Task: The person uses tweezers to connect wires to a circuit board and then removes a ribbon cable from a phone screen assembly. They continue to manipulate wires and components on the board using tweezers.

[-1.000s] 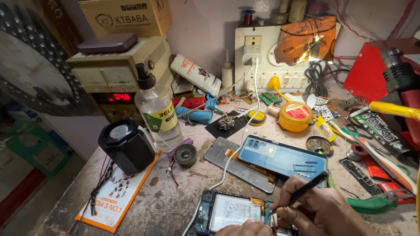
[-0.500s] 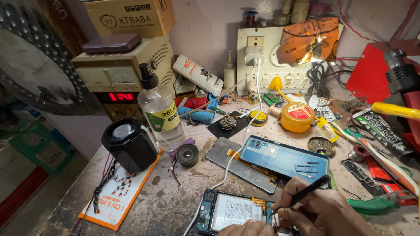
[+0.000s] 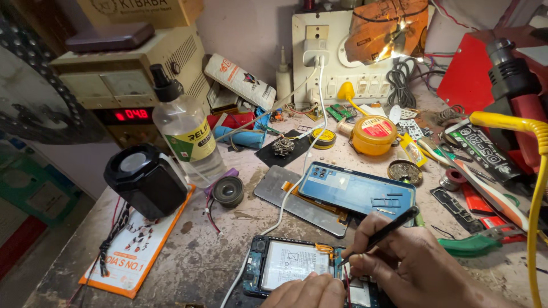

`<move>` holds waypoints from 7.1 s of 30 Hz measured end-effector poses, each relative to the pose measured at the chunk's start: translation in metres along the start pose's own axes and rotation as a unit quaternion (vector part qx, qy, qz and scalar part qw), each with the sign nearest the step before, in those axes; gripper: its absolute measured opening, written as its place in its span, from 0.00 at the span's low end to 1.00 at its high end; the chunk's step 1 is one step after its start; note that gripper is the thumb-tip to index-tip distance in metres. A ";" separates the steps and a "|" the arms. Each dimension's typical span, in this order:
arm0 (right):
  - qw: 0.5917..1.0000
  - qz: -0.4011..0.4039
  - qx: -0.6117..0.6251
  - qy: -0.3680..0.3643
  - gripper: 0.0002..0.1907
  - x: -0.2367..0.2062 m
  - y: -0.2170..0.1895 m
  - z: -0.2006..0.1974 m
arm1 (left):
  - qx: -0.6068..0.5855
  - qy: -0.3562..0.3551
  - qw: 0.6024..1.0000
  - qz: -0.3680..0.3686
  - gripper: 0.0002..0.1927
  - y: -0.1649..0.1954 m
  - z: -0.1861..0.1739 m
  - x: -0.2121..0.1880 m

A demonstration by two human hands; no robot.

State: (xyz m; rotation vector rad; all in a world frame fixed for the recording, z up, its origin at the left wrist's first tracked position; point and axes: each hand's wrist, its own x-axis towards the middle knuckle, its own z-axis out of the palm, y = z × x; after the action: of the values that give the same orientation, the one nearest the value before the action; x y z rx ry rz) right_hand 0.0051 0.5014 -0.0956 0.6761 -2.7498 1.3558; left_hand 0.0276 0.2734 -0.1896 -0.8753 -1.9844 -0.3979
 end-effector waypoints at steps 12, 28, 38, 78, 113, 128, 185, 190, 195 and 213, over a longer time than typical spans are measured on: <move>1.000 -0.019 0.020 -0.009 0.04 0.000 0.002 -0.003 | -0.007 0.003 1.000 0.008 0.15 -0.002 -0.005 0.001; 0.999 -0.017 0.034 -0.010 0.03 0.001 0.001 -0.002 | -0.037 -0.021 0.999 0.005 0.16 -0.003 -0.006 0.001; 0.999 -0.020 0.037 -0.014 0.04 0.001 0.001 0.000 | -0.011 0.015 1.000 0.003 0.14 -0.003 0.007 -0.006; 0.994 -0.015 0.106 -0.002 0.06 -0.002 0.006 0.004 | -0.069 -0.056 0.995 -0.051 0.10 0.004 -0.022 0.025; 0.992 -0.002 0.129 -0.019 0.07 -0.002 0.023 0.005 | 0.002 0.012 1.000 -0.021 0.08 0.005 0.004 0.005; 0.981 0.100 0.160 -0.039 0.09 0.008 0.023 0.005 | 0.013 -0.025 0.999 -0.038 0.09 0.003 0.045 -0.027; 0.999 -0.036 -0.024 0.012 0.04 -0.007 -0.013 0.001 | -0.074 -0.129 0.977 -0.152 0.09 0.020 -0.043 0.052; 0.999 -0.044 0.025 0.010 0.02 -0.009 -0.012 0.002 | -0.069 -0.111 0.980 -0.148 0.09 0.020 -0.044 0.052; 0.998 -0.043 0.034 0.013 0.02 -0.009 -0.011 0.004 | -0.069 -0.106 0.983 -0.131 0.09 0.018 -0.040 0.047; 0.997 -0.066 -0.001 0.037 0.03 -0.010 -0.015 0.007 | -0.078 -0.093 0.989 -0.086 0.10 0.004 -0.033 0.030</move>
State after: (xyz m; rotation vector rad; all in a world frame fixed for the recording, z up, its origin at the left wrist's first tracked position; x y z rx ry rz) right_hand 0.0213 0.4918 -0.0912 0.7755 -2.5996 1.3226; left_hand 0.0407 0.2700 -0.1469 -0.8657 -2.2335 -0.5948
